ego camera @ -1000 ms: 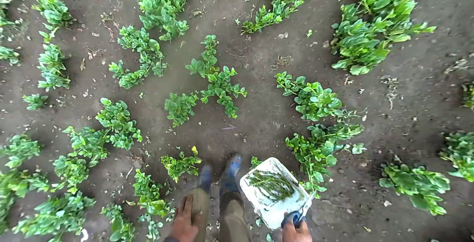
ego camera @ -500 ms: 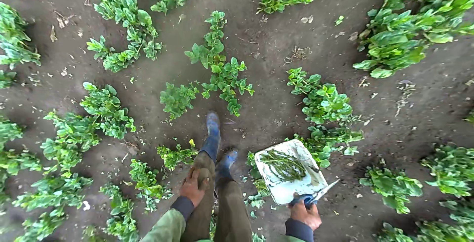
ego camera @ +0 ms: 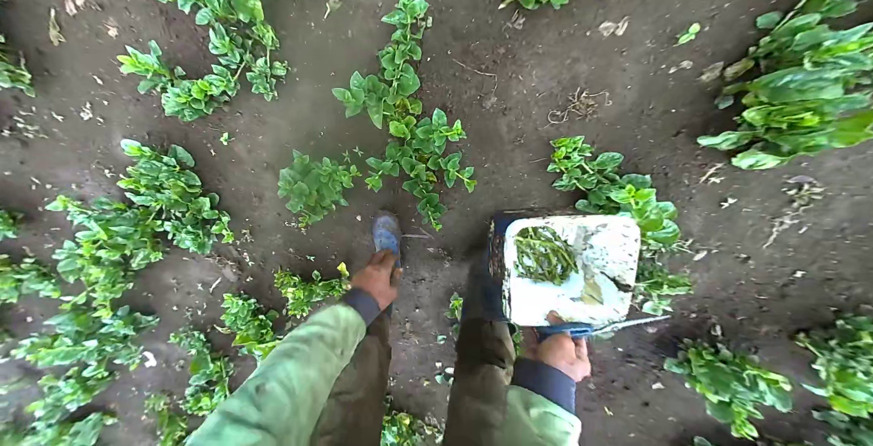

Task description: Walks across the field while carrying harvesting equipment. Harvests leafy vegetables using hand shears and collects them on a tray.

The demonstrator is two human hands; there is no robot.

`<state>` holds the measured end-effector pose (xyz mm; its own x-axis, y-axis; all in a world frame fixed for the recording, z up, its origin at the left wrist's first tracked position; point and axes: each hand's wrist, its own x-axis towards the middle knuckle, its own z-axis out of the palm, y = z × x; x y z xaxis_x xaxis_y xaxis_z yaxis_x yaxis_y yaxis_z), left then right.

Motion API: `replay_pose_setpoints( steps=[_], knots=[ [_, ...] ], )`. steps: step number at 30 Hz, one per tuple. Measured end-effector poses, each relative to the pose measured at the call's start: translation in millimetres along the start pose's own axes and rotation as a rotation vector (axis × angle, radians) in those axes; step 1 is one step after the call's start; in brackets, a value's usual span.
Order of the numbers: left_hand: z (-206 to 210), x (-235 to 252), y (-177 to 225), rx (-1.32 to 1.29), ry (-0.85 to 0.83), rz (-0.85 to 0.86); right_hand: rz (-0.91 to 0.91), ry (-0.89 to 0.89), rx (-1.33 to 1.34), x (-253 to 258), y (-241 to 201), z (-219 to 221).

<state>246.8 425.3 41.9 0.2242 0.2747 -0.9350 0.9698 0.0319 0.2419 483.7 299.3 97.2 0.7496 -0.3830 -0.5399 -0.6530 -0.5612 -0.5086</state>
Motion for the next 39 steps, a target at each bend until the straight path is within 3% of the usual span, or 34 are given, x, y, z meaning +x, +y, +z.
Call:
replay_pose_setpoints(
  steps=[6,9,13,18,24,26,30,34,39],
  knots=[
    [-22.3,127.8,66.4,0.082,0.205,0.052,-0.021,-0.076,0.027,56.0,6.0,65.8],
    [-22.8,199.0,71.4,-0.002,0.389,-0.004,-0.048,-0.110,0.002,86.3,13.4,70.1],
    [-14.4,252.0,63.5,-0.051,0.379,-0.189,-0.067,-0.154,-0.004,113.1,16.9,68.8],
    [41.6,240.8,36.8,-0.020,0.346,-0.172,-0.065,-0.196,0.004,119.4,14.6,68.7],
    [52.0,245.6,6.7,-0.126,0.290,-0.295,-0.042,-0.205,0.021,114.6,23.3,74.7],
    [49.6,247.0,2.4,-0.304,0.310,-0.324,-0.028,-0.210,0.020,113.8,22.9,78.7],
    [54.3,245.2,10.3,-1.163,0.162,-0.499,-0.024,-0.228,0.028,110.8,18.6,83.9],
    [83.5,249.1,34.3,-1.340,0.000,-0.555,-0.026,-0.236,0.040,111.7,17.4,86.6],
    [103.2,227.9,58.6,-1.657,0.130,-0.504,-0.002,-0.229,0.041,114.0,15.8,87.8]
  ],
)
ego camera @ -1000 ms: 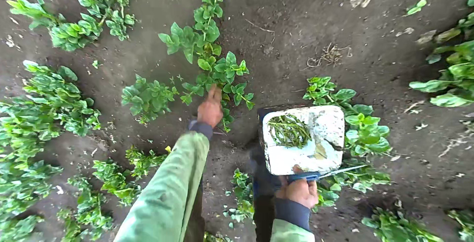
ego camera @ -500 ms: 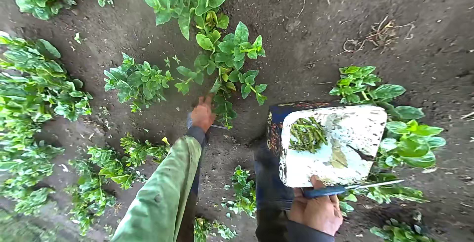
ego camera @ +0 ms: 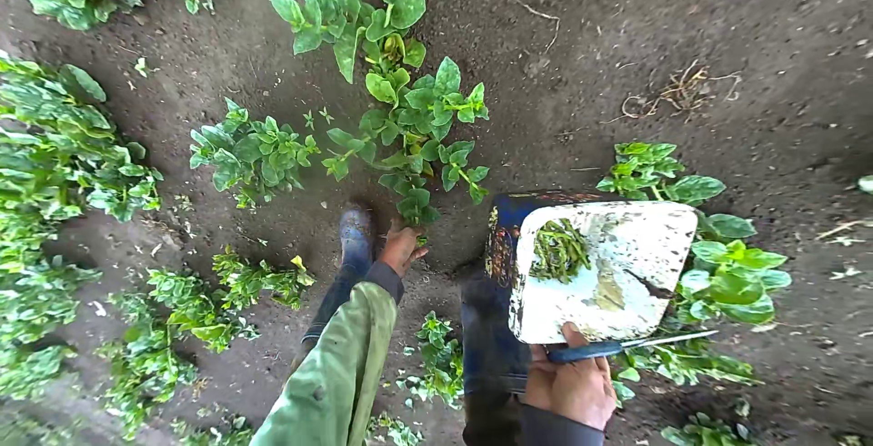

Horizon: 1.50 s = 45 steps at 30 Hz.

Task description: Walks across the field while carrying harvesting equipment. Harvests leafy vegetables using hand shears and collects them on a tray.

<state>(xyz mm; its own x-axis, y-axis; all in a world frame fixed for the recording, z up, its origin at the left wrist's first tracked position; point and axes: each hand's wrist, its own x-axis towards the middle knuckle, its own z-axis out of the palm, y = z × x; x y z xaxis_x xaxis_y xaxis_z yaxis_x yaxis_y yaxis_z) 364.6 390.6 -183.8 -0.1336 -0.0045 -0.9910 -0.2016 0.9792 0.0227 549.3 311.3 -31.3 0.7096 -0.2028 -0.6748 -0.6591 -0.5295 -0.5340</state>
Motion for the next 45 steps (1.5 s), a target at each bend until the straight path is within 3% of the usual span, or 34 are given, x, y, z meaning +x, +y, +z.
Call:
replay_pose_setpoints(
  steps=[5,10,27,31,34,38,42,45],
  knots=[
    [-59.1,-53.2,34.5,-0.268,-0.183,0.004,0.029,-0.001,0.029,1.9,-0.4,-0.1],
    [-109.4,-65.9,70.3,-0.248,-0.327,-0.011,0.042,-0.042,0.013,2.1,-1.2,-2.0],
    [-132.9,-77.8,92.3,-0.212,-0.427,-0.010,0.089,-0.019,0.043,0.1,4.7,-0.3],
    [-125.2,-76.0,90.0,-0.115,-0.338,-0.010,0.093,-0.023,0.039,-2.1,6.3,2.5],
    [-126.9,-64.8,76.7,0.003,-0.136,0.002,0.097,-0.015,0.028,-3.4,8.6,4.5],
    [-152.5,-58.6,28.3,0.237,0.212,0.048,0.103,-0.035,0.022,-5.2,10.5,7.6],
    [-177.1,-73.7,-17.1,0.496,0.214,0.123,0.093,-0.034,0.017,-5.2,13.8,8.3],
    [-179.3,-84.1,-27.0,0.690,0.196,0.225,0.094,-0.023,0.008,-5.8,14.4,10.3]
  ],
)
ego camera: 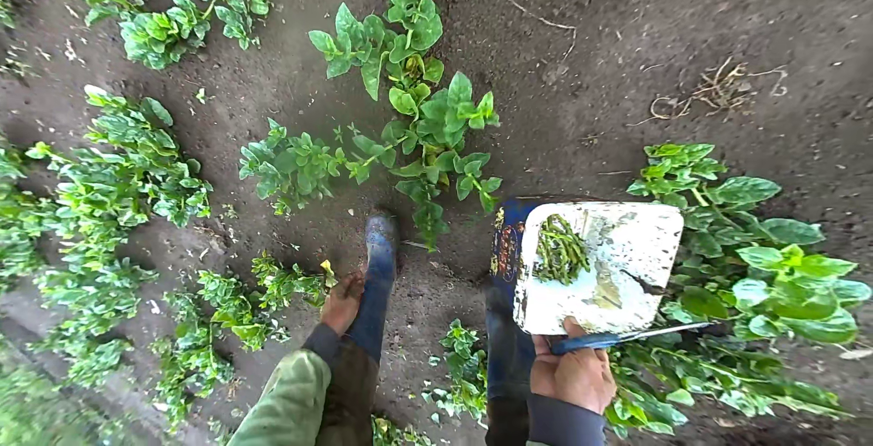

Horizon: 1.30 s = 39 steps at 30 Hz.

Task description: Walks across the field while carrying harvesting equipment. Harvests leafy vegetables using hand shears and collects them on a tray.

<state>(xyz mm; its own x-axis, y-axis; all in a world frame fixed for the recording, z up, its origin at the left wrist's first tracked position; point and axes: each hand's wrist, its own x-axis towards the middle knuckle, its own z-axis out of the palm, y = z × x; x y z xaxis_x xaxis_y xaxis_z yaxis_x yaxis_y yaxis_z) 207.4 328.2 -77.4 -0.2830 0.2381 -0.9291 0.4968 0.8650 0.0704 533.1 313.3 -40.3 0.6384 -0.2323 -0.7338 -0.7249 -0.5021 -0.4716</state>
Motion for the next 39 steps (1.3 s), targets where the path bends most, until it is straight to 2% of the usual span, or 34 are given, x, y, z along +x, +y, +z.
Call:
replay_pose_setpoints(
  steps=[5,13,18,22,26,29,33,39],
  knots=[
    [13.3,-8.6,14.1,0.139,-0.011,0.109,0.000,-0.005,-0.009,1.4,-4.9,1.5],
    [47.9,8.9,56.4,0.049,0.073,0.204,-0.012,0.025,-0.006,11.9,-8.6,-5.5],
    [71.7,33.5,97.0,0.326,0.273,0.448,0.004,0.014,-0.003,16.3,-5.7,-9.3],
    [93.7,82.6,151.8,0.439,0.446,0.703,0.003,-0.004,0.006,20.3,-4.9,-11.6],
    [97.1,119.6,202.1,0.842,0.236,0.735,0.007,-0.025,0.012,22.4,-6.9,-12.0],
    [87.7,133.1,199.9,1.027,0.164,0.742,0.018,-0.031,0.014,23.2,-11.6,-10.3],
    [66.3,139.0,176.0,1.014,0.119,0.773,0.013,-0.070,0.013,24.1,-24.3,-4.6],
    [45.6,146.2,165.7,0.940,0.097,0.626,-0.008,-0.187,-0.029,19.6,-48.6,6.0]
  ],
)
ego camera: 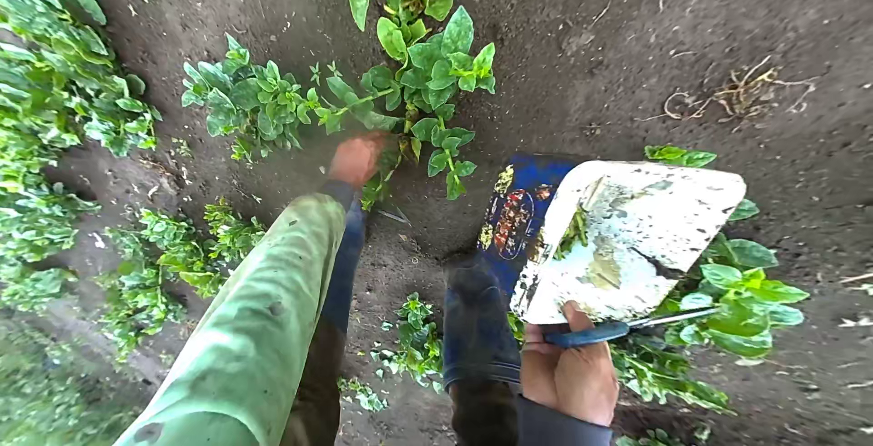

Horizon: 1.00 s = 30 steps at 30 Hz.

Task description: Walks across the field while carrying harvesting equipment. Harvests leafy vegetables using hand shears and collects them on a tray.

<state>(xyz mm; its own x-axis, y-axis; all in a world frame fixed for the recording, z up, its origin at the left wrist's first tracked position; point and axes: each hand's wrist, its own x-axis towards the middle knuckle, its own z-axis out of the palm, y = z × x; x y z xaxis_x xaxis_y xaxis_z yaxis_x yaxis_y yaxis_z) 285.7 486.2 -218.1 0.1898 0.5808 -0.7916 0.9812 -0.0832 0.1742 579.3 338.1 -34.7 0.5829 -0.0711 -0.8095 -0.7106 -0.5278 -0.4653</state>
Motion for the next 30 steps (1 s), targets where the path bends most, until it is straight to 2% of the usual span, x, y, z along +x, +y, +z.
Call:
replay_pose_setpoints(
  steps=[3,5,7,8,12,16,21,23,25,30],
  knots=[
    [0.7,-6.5,0.0,-0.039,-0.001,-0.094,-0.040,-0.047,-0.049,-1.4,-5.9,-0.8],
    [-13.1,-9.0,11.0,-0.075,-0.114,-0.229,-0.073,-0.062,-0.072,0.1,-9.8,-0.9],
    [11.2,-4.2,-8.7,-0.103,0.053,-0.168,-0.091,-0.053,-0.074,0.4,-10.2,-2.3],
    [17.4,0.2,-15.4,-0.116,0.083,-0.144,-0.094,-0.043,-0.062,0.8,-7.9,-3.5],
    [26.6,4.1,-20.9,-0.165,0.111,-0.134,-0.063,0.014,-0.031,-0.6,5.7,-15.3],
    [29.4,6.5,-23.4,-0.265,0.147,-0.158,-0.003,-0.002,-0.054,-0.4,11.8,-18.9],
    [31.6,6.9,-13.4,-0.485,0.200,-0.156,-0.041,-0.010,-0.078,-7.4,16.0,-15.0],
    [25.6,4.6,-6.1,-0.499,0.205,-0.187,-0.055,-0.017,-0.099,-10.9,18.1,-13.2],
    [18.7,0.3,1.3,-0.386,0.218,-0.171,-0.063,-0.017,-0.110,-13.8,21.0,-12.7],
    [22.7,-4.6,29.6,0.196,0.246,0.093,-0.060,-0.019,-0.091,-18.7,28.2,-13.3]
  ],
)
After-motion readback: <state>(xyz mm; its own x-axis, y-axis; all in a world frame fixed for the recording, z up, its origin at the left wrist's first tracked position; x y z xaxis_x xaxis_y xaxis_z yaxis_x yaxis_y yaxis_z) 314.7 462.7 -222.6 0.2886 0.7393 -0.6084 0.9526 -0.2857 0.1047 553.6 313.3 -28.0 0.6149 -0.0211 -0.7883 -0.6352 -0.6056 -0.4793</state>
